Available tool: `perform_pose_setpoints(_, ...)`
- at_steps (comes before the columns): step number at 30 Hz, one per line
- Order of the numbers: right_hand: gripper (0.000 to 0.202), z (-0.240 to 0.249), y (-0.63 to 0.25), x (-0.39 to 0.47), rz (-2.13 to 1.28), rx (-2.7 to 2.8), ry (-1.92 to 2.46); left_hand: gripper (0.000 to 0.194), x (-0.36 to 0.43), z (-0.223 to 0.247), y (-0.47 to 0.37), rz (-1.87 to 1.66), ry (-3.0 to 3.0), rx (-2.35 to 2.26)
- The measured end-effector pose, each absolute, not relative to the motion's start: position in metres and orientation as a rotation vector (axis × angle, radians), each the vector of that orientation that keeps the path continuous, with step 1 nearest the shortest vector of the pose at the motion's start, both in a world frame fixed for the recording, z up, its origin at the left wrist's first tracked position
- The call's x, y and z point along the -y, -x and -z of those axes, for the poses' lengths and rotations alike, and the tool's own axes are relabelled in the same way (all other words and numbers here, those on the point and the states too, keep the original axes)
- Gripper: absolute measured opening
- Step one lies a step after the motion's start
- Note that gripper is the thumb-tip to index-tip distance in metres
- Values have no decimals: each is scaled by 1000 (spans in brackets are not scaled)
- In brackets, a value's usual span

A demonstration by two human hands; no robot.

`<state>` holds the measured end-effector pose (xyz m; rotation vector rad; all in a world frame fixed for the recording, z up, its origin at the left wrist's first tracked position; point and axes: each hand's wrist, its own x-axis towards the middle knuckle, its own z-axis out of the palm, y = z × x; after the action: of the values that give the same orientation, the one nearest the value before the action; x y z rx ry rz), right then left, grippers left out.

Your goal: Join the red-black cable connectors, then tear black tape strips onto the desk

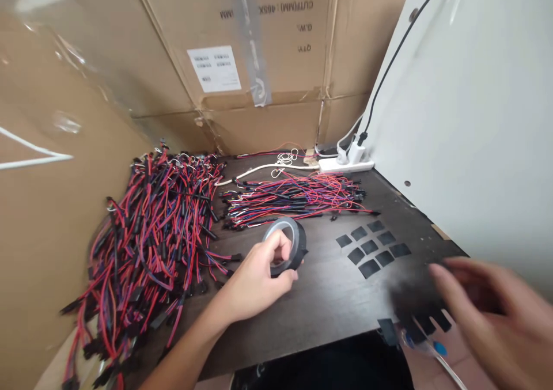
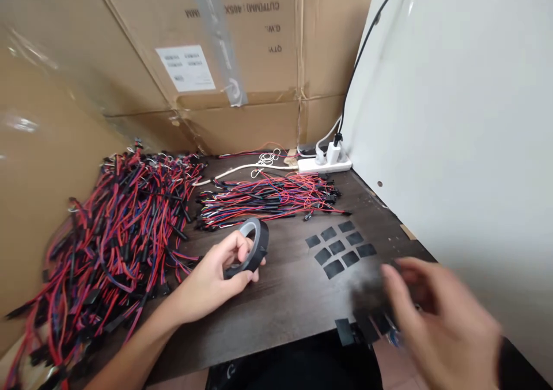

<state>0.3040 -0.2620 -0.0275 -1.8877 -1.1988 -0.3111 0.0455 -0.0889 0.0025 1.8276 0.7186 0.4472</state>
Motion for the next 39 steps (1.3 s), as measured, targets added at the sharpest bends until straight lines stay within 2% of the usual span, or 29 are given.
perform_pose_setpoints(3,14,8,-247,217,93,1488,1588,20,92,-1,-48,-429,-1689,-627)
perform_pose_setpoints(6,21,6,-212,186,-78,1534,1443,22,94,2,-49,-460,-1705,-629)
perform_pose_setpoints(11,11,16,-202,169,-176,1489,1423,22,94,6,-48,-492,-1795,-672)
perform_pose_setpoints(16,17,14,-210,164,-236,1493,1379,16,95,9,-47,-451,-1906,-728)
perform_pose_setpoints(21,19,17,-208,171,-55,1603,1160,15,98,18,-45,-556,-1787,-720)
perform_pose_setpoints(26,26,19,-194,190,13,1687,1092,8,93,23,-42,-683,-2018,-759)
perform_pose_setpoints(33,20,14,-203,187,332,1667,1297,13,88,16,-43,-821,-2250,-602)
perform_pose_setpoints(39,28,18,-208,188,310,1675,1407,11,91,13,-46,-863,-2243,-689)
